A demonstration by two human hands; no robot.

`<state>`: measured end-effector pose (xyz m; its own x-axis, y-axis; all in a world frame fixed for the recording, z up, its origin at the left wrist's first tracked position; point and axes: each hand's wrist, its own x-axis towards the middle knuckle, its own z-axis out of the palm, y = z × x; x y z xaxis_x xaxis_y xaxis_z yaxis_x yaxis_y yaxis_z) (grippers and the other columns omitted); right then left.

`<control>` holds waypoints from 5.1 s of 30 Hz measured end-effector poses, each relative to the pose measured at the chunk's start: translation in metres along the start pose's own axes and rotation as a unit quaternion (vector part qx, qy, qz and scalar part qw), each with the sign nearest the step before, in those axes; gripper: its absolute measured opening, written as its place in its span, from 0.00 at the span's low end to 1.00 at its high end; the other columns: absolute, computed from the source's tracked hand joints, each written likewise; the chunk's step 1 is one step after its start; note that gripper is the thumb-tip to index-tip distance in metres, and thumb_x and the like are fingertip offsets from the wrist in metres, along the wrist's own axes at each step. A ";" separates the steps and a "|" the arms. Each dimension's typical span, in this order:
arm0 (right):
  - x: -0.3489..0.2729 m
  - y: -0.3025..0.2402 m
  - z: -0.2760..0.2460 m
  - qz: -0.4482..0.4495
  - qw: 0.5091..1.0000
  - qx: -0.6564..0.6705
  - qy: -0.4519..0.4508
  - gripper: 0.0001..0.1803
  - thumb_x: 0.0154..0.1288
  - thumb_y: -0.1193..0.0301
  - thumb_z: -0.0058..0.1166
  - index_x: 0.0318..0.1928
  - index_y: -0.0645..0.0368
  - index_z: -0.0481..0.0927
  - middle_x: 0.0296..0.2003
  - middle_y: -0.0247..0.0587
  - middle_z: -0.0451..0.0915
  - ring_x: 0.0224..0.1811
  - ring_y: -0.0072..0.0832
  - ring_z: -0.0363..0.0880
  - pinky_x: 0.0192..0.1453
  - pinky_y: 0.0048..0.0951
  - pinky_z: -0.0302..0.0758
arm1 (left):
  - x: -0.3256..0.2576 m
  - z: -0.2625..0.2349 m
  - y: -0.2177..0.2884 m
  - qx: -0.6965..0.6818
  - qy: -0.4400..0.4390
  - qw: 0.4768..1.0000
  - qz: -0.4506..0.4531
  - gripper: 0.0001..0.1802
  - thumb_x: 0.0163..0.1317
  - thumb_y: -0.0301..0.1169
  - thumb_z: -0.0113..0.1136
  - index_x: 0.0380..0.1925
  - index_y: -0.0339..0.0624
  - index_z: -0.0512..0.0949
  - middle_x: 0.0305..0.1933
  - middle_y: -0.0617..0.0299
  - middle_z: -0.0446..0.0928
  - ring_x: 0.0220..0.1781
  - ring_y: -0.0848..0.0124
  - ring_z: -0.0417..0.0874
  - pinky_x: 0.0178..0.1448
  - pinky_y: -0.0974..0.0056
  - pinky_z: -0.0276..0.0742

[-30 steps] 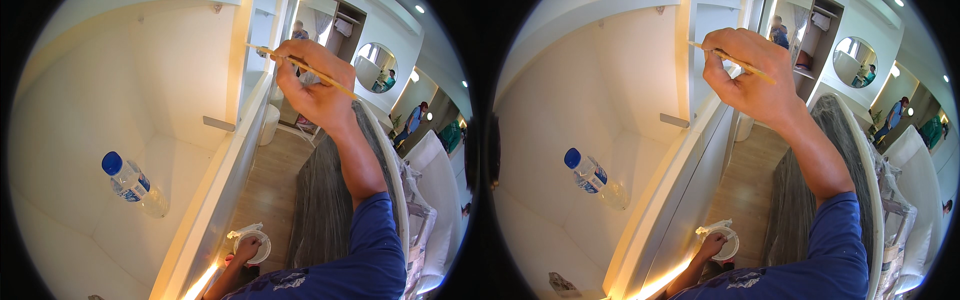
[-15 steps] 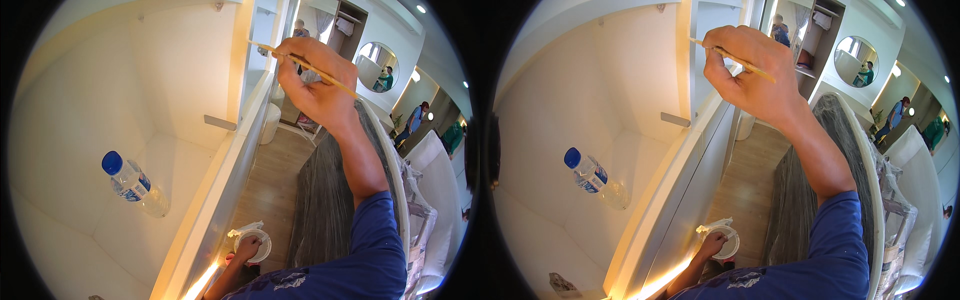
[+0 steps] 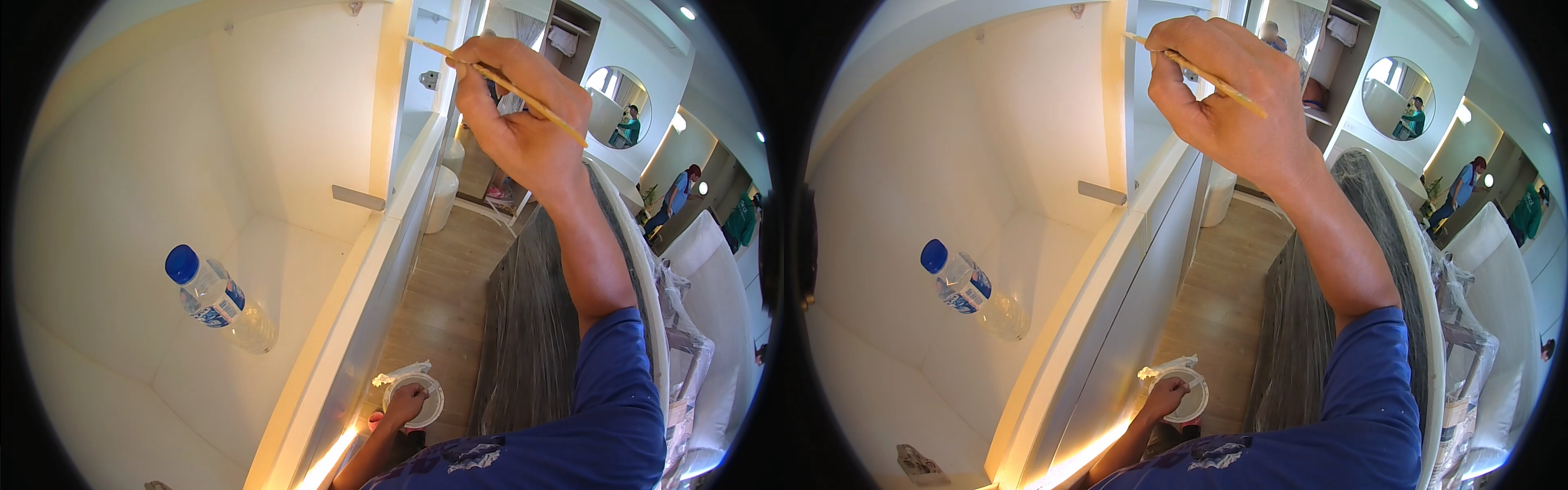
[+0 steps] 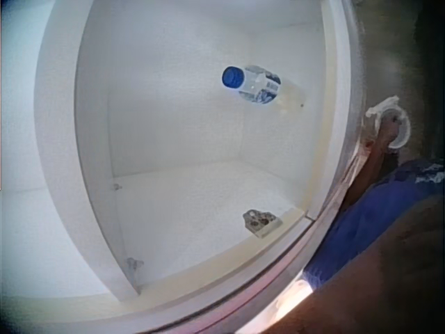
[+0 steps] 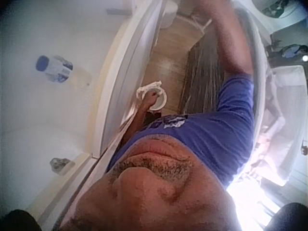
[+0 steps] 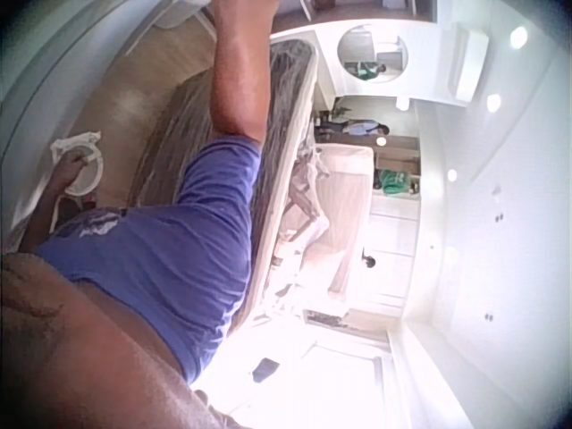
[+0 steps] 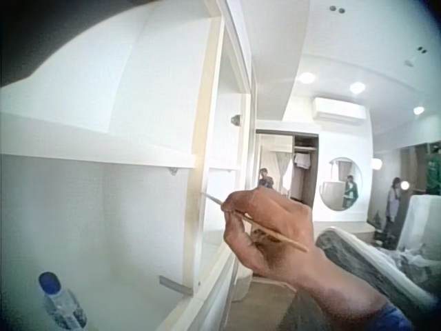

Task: The person paints the edges and corners of white built-in shelving using a small brush, occasionally dipping the brush into a white paint bucket held in the other hand.

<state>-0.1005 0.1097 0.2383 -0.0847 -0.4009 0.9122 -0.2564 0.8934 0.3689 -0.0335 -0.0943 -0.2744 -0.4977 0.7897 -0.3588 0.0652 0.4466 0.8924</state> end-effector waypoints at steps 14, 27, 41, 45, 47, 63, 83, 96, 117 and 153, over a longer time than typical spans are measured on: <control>-0.006 -0.012 -0.004 0.019 0.998 0.043 -0.034 0.08 0.57 0.79 0.64 0.38 0.57 0.84 0.27 0.38 0.82 0.24 0.31 0.79 0.28 0.30 0.75 | 0.002 0.002 -0.008 -0.005 -0.003 1.000 0.010 0.16 0.67 0.41 0.62 0.38 0.37 0.85 0.37 0.44 0.84 0.45 0.50 0.86 0.52 0.52 0.78; -0.018 -0.018 -0.002 0.016 0.997 0.032 -0.061 0.10 0.56 0.81 0.63 0.39 0.58 0.83 0.26 0.38 0.81 0.23 0.32 0.78 0.28 0.30 0.75 | 0.001 0.002 -0.007 -0.008 -0.003 1.000 0.012 0.17 0.67 0.41 0.62 0.39 0.37 0.85 0.36 0.44 0.84 0.43 0.50 0.86 0.51 0.52 0.78; -0.012 -0.011 0.002 -0.008 0.999 0.004 -0.033 0.11 0.55 0.82 0.63 0.39 0.57 0.83 0.25 0.38 0.80 0.23 0.32 0.78 0.28 0.31 0.74 | -0.001 -0.001 -0.002 -0.006 -0.015 1.000 0.004 0.17 0.66 0.41 0.62 0.39 0.37 0.85 0.37 0.44 0.84 0.44 0.51 0.86 0.51 0.52 0.78; -0.020 -0.017 0.002 0.007 0.998 0.021 -0.065 0.12 0.55 0.82 0.63 0.40 0.57 0.83 0.25 0.38 0.79 0.24 0.32 0.78 0.28 0.31 0.74 | -0.001 -0.001 -0.004 -0.004 -0.012 1.000 0.005 0.17 0.66 0.41 0.62 0.40 0.37 0.85 0.37 0.44 0.84 0.44 0.51 0.86 0.51 0.52 0.78; -0.022 -0.021 -0.001 0.021 0.995 0.015 -0.096 0.12 0.55 0.82 0.64 0.40 0.57 0.83 0.25 0.38 0.79 0.24 0.32 0.77 0.28 0.31 0.74 | 0.000 -0.001 -0.005 -0.003 -0.011 1.000 0.002 0.17 0.66 0.41 0.61 0.40 0.37 0.85 0.38 0.44 0.85 0.44 0.50 0.86 0.52 0.52 0.78; -0.019 -0.014 0.005 -0.031 0.998 0.015 -0.048 0.13 0.52 0.83 0.64 0.39 0.58 0.81 0.24 0.37 0.77 0.24 0.33 0.76 0.28 0.33 0.73 | 0.001 0.002 -0.007 -0.009 -0.009 1.000 0.001 0.16 0.66 0.41 0.61 0.39 0.38 0.85 0.39 0.43 0.84 0.46 0.49 0.86 0.53 0.51 0.79; -0.020 -0.015 0.006 -0.066 0.997 0.001 -0.045 0.14 0.50 0.84 0.62 0.39 0.59 0.80 0.24 0.37 0.75 0.25 0.33 0.76 0.28 0.33 0.73 | 0.001 0.003 -0.008 -0.008 -0.005 1.000 0.012 0.16 0.67 0.41 0.61 0.38 0.37 0.84 0.37 0.44 0.84 0.44 0.50 0.86 0.51 0.51 0.78; -0.016 -0.015 0.005 -0.039 0.998 0.012 -0.055 0.13 0.51 0.84 0.62 0.38 0.58 0.81 0.23 0.37 0.73 0.23 0.32 0.74 0.27 0.32 0.71 | 0.000 0.002 -0.009 0.001 -0.007 1.000 0.009 0.16 0.67 0.41 0.61 0.39 0.37 0.84 0.39 0.43 0.85 0.46 0.49 0.86 0.53 0.51 0.78; -0.001 -0.001 0.007 -0.096 0.995 -0.023 -0.009 0.14 0.51 0.83 0.64 0.39 0.58 0.82 0.22 0.37 0.74 0.22 0.32 0.75 0.26 0.33 0.71 | 0.002 0.003 -0.011 -0.005 -0.010 1.000 -0.006 0.16 0.66 0.41 0.62 0.39 0.37 0.85 0.38 0.44 0.84 0.45 0.50 0.86 0.52 0.51 0.78; -0.002 -0.004 0.004 -0.077 0.996 -0.020 -0.037 0.12 0.52 0.82 0.63 0.38 0.57 0.81 0.23 0.37 0.75 0.25 0.34 0.77 0.28 0.34 0.73 | 0.004 0.003 -0.010 0.007 -0.019 1.000 -0.003 0.17 0.66 0.42 0.61 0.40 0.37 0.85 0.40 0.44 0.85 0.47 0.50 0.86 0.54 0.51 0.78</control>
<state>-0.1028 0.1059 0.2342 -0.1178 -0.5463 0.8293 -0.2337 0.8269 0.5115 -0.0330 -0.0943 -0.2853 -0.4647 0.8020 -0.3755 0.0737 0.4576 0.8861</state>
